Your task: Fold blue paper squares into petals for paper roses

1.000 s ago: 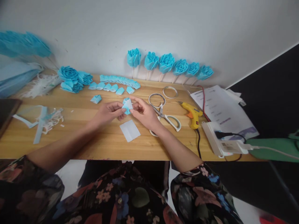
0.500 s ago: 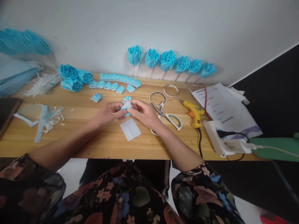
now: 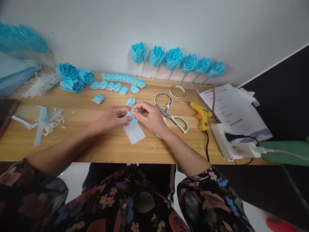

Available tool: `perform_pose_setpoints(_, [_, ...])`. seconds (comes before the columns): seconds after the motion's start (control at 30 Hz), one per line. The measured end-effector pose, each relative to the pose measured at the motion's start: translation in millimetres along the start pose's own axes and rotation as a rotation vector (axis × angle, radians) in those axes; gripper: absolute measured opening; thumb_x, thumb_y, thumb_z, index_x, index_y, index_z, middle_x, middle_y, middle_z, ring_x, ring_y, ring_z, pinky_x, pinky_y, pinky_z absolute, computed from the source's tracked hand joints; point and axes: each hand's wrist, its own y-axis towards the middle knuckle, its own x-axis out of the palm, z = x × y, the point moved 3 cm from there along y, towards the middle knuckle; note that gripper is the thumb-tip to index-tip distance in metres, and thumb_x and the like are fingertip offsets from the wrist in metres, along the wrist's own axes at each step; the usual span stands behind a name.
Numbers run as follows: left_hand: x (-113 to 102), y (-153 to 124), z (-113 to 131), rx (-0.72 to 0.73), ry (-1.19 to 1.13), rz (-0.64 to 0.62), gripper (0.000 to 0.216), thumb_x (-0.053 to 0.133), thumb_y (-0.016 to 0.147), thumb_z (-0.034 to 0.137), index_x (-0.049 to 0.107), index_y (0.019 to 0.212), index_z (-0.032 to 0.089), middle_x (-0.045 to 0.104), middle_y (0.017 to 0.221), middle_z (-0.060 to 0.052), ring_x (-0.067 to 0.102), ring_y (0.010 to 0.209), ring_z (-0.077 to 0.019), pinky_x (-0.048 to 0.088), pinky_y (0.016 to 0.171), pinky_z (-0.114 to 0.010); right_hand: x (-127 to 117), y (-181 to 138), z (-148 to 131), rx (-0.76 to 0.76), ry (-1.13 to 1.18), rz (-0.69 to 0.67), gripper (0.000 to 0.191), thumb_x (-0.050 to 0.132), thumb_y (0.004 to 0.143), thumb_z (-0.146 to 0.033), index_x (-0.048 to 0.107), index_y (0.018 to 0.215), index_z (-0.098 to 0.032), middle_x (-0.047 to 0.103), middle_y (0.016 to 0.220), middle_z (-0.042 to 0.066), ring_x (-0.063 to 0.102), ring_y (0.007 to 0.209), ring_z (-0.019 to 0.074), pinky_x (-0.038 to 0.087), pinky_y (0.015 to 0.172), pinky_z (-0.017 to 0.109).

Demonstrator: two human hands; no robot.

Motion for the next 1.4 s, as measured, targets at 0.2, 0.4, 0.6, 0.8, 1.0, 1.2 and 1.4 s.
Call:
perform_pose_setpoints(0.2, [-0.2,-0.6,1.6,-0.075,-0.116,-0.028,0.027,0.077,0.075,0.035,0.059,0.071,0.015,0.062,0.059,0.002,0.057,0.053,-0.0077,0.047,0.052,-0.019,-6.0,0.9,-10.3,-0.291,-0.209,-0.027,0.009,0.064,0.091,-0.024,0.071,0.088,-0.026,0.073,0.087,0.002,0.066,0.081,0.0186,0.053,0.076,0.037])
perform_pose_setpoints(0.4, [0.4,-1.8,5.0,-0.083,-0.208,-0.021,0.029,0.08,0.073,0.037,0.06,0.071,0.015,0.063,0.06,0.002,0.055,0.052,-0.0067,0.046,0.052,-0.018,-11.1,1.4,-10.1,-0.395,-0.253,-0.069,0.018,0.059,0.095,-0.022,0.074,0.097,-0.031,0.075,0.096,0.003,0.069,0.088,0.0205,0.056,0.079,0.04])
perform_pose_setpoints(0.6, [0.4,-2.0,4.2,-0.08,-0.201,-0.036,0.03,0.08,0.074,0.039,0.061,0.073,0.016,0.064,0.061,0.001,0.056,0.053,-0.0075,0.047,0.053,-0.019,-11.2,1.0,-7.9,-0.391,-0.263,-0.066,0.022,0.057,0.095,-0.02,0.075,0.098,-0.032,0.076,0.099,0.002,0.07,0.089,0.0199,0.057,0.08,0.041])
perform_pose_setpoints(0.8, [0.5,-1.6,2.1,-0.085,-0.227,-0.044,0.033,0.079,0.076,0.042,0.06,0.074,0.016,0.065,0.062,0.001,0.056,0.053,-0.0071,0.046,0.053,-0.019,-11.8,0.6,-8.0,-0.393,-0.277,-0.069,0.026,0.054,0.094,-0.017,0.075,0.098,-0.032,0.076,0.099,0.002,0.07,0.09,0.0195,0.057,0.079,0.041])
perform_pose_setpoints(1.0, [0.6,-1.9,-0.1,-0.093,-0.24,-0.038,0.033,0.079,0.076,0.043,0.06,0.075,0.016,0.065,0.062,0.001,0.056,0.052,-0.0072,0.045,0.053,-0.019,-12.6,1.1,-7.0,-0.405,-0.267,-0.066,0.027,0.055,0.093,-0.016,0.076,0.099,-0.033,0.076,0.1,0.002,0.07,0.091,0.0203,0.057,0.081,0.042])
perform_pose_setpoints(1.2, [-2.6,-1.2,-1.2,-0.065,-0.232,0.022,0.03,0.078,0.077,0.04,0.061,0.076,0.016,0.065,0.061,0.001,0.056,0.051,-0.0074,0.044,0.052,-0.019,-12.9,-0.8,-4.0,-0.177,-0.123,-0.092,0.027,0.054,0.098,-0.027,0.072,0.117,-0.033,0.075,0.111,0.002,0.069,0.101,0.0204,0.057,0.092,0.043])
perform_pose_setpoints(1.4, [-5.1,-0.1,1.1,-0.001,-0.182,0.074,0.027,0.078,0.078,0.038,0.062,0.077,0.016,0.062,0.058,0.002,0.057,0.053,-0.0086,0.046,0.053,-0.02,-10.2,-2.4,10.0,0.164,0.233,-0.166,0.038,0.056,0.097,-0.051,0.069,0.123,-0.026,0.073,0.097,0.004,0.069,0.088,0.0165,0.06,0.069,0.029])
